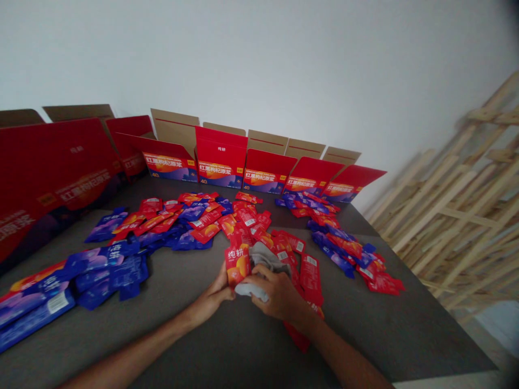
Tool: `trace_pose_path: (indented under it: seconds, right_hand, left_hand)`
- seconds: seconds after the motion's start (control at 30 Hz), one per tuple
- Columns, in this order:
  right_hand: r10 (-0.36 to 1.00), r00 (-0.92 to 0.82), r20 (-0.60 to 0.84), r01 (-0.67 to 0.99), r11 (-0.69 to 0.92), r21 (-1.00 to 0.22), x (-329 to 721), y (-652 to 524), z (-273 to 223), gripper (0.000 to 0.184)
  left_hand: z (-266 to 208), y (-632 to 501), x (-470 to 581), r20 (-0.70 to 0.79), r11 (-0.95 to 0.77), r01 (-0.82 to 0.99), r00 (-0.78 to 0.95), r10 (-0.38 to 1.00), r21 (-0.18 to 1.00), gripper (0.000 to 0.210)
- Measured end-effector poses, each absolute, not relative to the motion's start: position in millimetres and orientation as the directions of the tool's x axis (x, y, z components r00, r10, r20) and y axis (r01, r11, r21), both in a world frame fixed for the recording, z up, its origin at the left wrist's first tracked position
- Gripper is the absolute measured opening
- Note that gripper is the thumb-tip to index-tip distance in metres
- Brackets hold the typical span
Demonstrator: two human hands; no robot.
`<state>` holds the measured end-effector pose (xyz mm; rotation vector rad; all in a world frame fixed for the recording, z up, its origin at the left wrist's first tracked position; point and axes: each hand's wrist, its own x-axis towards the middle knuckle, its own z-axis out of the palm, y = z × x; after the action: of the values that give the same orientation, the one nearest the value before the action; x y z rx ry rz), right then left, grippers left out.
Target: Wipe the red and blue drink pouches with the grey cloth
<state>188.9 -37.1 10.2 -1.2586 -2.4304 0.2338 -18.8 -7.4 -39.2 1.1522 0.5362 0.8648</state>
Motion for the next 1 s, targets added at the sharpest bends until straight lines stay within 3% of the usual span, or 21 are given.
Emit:
trace_pose_path:
  seconds: [0.17, 0.3, 0.5, 0.6, 0.83, 1.0]
  right_hand:
    - [0.865, -0.277, 0.418, 0.764, 0.462, -0.451, 195.8, -30.5, 7.4, 0.038]
    - [0.873, -0.225, 0.432, 0.649, 0.465, -0.601, 198.4, -27.7, 9.2, 0.027]
    - [0.887, -0.375, 0.270, 0.437, 0.426, -0.792, 198.5, -28.9, 17.8, 0.027]
    - [0.914, -0.343, 0.215, 0.396, 0.349, -0.849, 200.1, -28.4, 18.1, 0.029]
    - [0.987, -0.131, 0.094, 0.355, 0.135, -0.925, 212.2, -22.5, 13.3, 0.028]
    - [0.981, 0.192, -0.018, 0.053, -0.028, -0.998, 242.4, -4.0, 20.3, 0.037]
  left_hand:
    - [-30.8, -14.7, -20.5, 0.005, 0.156, -0.176, 0.682, 0.732, 0.972, 0.089]
    - [-27.6, -14.9, -20.6, 0.013, 0.140, -0.172, 0.674, 0.739, 0.975, 0.089]
    - [-38.1, -9.1, -20.4, 0.010, 0.143, -0.194, 0.628, 0.779, 0.971, 0.091]
    - [-45.3, -7.9, -22.1, 0.001, 0.150, -0.177, 0.650, 0.760, 0.973, 0.093]
    - [-59.6, -0.5, -17.6, 0.126, 0.205, -0.342, 0.737, 0.664, 0.917, 0.085]
    - [-73.5, 8.3, -10.5, 0.214, 0.155, -0.425, 0.698, 0.684, 0.892, 0.082]
